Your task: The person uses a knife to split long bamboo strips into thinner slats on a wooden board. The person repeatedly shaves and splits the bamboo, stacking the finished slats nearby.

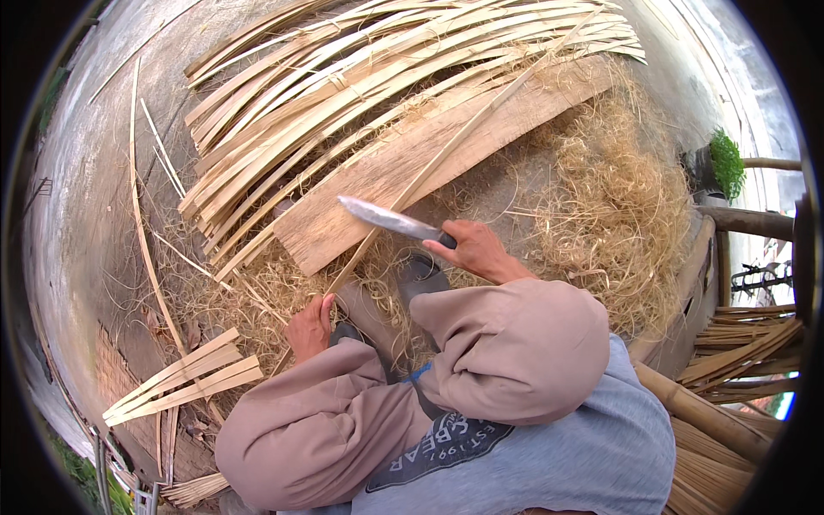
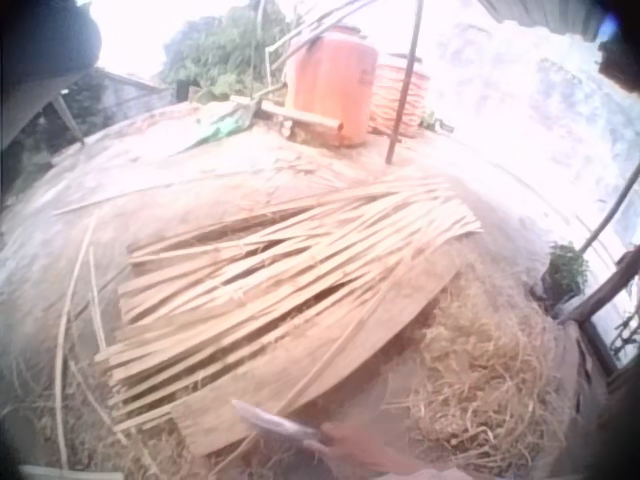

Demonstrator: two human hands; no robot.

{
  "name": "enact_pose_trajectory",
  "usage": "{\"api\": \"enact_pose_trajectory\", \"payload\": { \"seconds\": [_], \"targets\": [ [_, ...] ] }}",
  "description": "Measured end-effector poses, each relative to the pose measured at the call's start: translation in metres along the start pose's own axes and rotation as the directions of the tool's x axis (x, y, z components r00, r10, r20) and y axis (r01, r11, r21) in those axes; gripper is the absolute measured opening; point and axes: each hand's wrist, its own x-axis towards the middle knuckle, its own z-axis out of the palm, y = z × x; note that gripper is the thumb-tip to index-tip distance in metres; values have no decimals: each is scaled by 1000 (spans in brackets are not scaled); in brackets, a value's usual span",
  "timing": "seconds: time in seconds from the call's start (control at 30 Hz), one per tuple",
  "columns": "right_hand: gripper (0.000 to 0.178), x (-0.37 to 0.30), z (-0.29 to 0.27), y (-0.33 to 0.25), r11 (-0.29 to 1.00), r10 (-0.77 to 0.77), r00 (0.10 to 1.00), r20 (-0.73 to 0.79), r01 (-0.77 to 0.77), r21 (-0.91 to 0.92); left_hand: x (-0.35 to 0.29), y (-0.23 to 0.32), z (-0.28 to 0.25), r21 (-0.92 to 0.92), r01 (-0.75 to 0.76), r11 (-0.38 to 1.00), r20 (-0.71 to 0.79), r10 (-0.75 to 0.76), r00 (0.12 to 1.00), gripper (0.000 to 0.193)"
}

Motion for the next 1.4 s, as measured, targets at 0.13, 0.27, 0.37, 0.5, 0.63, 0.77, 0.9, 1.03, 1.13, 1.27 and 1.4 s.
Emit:
{"api": "enact_pose_trajectory", "payload": {
  "seconds": [0.13, 0.27, 0.37, 0.5, 0.63, 0.77, 0.9, 1.03, 1.13, 1.27, 1.4],
  "targets": [
    [67, 4, -24, 30, 983, 182, 983, -27, -182, -11, -8, 1, 2, -23, -5, 1000, -69, 3, 998, 47],
    [71, 46, -119, 154, 821, 519, 730, -445, -570, 23, 7, 13, 4, -67, -91, 994, -89, 85, 992, 46],
    [69, 61, -119, 133, 842, 525, 792, -311, -538, 51, 1, 4, 3, -76, -73, 994, -105, 65, 992, 46],
    [65, 17, -30, 34, 990, 128, 991, 38, -125, -69, -8, -7, 11, -93, -41, 995, -109, 30, 994, 45],
    [65, 31, -53, 81, 935, 340, 938, -73, -345, -76, -9, -9, 8, -61, -51, 997, -72, 47, 996, 43],
    [71, 54, -152, 211, 699, 647, 563, -514, -708, 105, 11, -1, -2, -51, -106, 993, 19, 107, 994, 39],
    [68, 58, -117, 136, 847, 528, 825, -205, -528, 59, 2, -16, 2, -21, -78, 997, -74, 76, 994, 36],
    [68, 26, -63, 75, 975, 202, 979, -35, -204, -85, -15, -22, -2, -8, -30, 1000, -51, 29, 998, 38],
    [71, 53, -98, 135, 875, 473, 858, -200, -484, -6, -37, -75, -9, -66, -28, 997, 8, 28, 1000, 40],
    [75, 58, -163, 238, 724, 655, 602, -458, -673, 151, -42, -110, -23, -260, 58, 964, 154, -18, 988, 40],
    [70, 60, -88, 104, 873, 489, 864, -119, -483, 77, -73, -136, -5, -353, 357, 865, 317, -249, 915, 45]
  ]
}}
